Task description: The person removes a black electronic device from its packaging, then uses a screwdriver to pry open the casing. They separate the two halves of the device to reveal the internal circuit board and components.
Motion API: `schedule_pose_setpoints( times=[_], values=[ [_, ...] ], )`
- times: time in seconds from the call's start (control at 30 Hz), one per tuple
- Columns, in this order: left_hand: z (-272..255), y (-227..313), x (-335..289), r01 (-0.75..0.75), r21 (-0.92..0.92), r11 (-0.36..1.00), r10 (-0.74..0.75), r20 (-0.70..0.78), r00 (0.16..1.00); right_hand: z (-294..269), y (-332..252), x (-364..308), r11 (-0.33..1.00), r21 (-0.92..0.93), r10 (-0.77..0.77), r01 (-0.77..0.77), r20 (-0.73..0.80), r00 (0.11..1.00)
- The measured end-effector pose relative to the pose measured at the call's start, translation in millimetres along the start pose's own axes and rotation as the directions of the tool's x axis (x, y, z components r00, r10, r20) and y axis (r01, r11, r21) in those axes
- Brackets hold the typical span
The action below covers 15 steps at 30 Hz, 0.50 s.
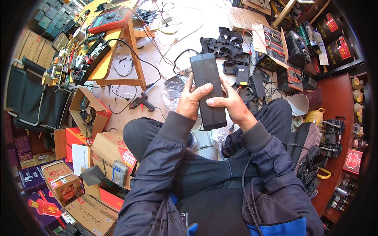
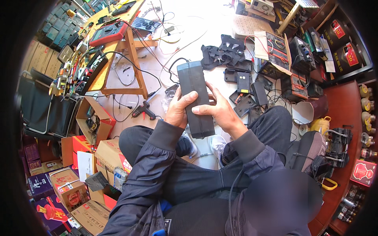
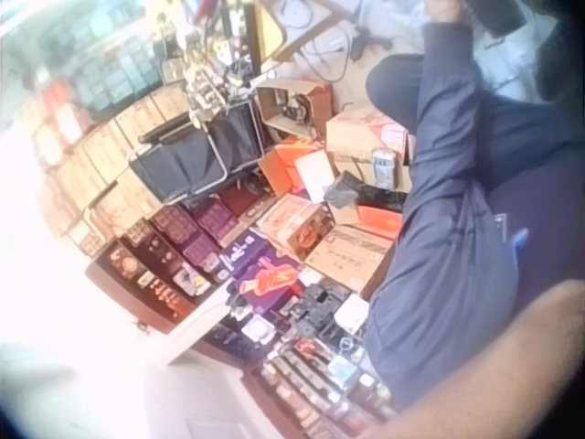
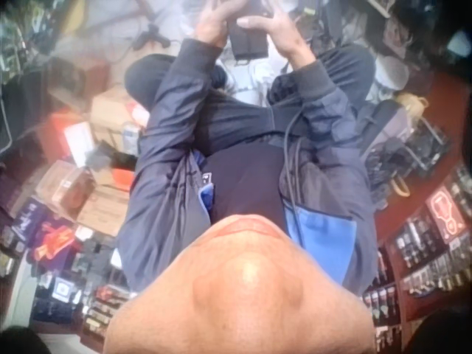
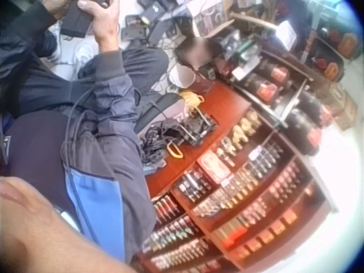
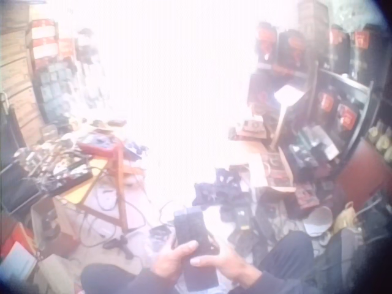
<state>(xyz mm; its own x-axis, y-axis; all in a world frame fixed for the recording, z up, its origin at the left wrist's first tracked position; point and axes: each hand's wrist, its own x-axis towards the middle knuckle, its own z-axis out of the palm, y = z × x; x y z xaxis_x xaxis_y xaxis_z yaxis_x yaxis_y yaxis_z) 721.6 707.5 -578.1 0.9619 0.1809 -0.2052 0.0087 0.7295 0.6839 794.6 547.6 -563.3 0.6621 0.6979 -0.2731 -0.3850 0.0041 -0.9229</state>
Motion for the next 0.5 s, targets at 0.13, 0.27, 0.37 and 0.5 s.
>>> schedule_pose_setpoints(
  times=[0.13, 0.27, 0.37, 0.5],
  values=[
    [0.0, 0.9, -0.7, -0.01, -0.006, 1.0, 0.01, 0.046, 0.999, 5.2, -11.9, -11.0, 0.998, -0.053, -0.023, 0.021, -0.027, 0.999],
    [-2.2, 2.1, -1.5, -0.021, 0.013, 1.0, 0.02, 0.059, 0.998, 9.8, -20.0, -13.9, 0.995, -0.099, -0.011, 0.009, -0.024, 1.0],
    [-5.4, 2.2, -0.3, -0.028, 0.02, 0.999, 0.027, 0.058, 0.998, 8.4, -20.8, -13.0, 0.991, -0.135, -0.024, 0.024, 0.003, 1.0],
    [-10.3, -0.6, 3.5, -0.018, -0.02, 1.0, 0.02, 0.107, 0.994, 0.9, -20.7, -12.1, 0.997, -0.069, 0.034, -0.03, 0.057, 0.998]
  ],
)
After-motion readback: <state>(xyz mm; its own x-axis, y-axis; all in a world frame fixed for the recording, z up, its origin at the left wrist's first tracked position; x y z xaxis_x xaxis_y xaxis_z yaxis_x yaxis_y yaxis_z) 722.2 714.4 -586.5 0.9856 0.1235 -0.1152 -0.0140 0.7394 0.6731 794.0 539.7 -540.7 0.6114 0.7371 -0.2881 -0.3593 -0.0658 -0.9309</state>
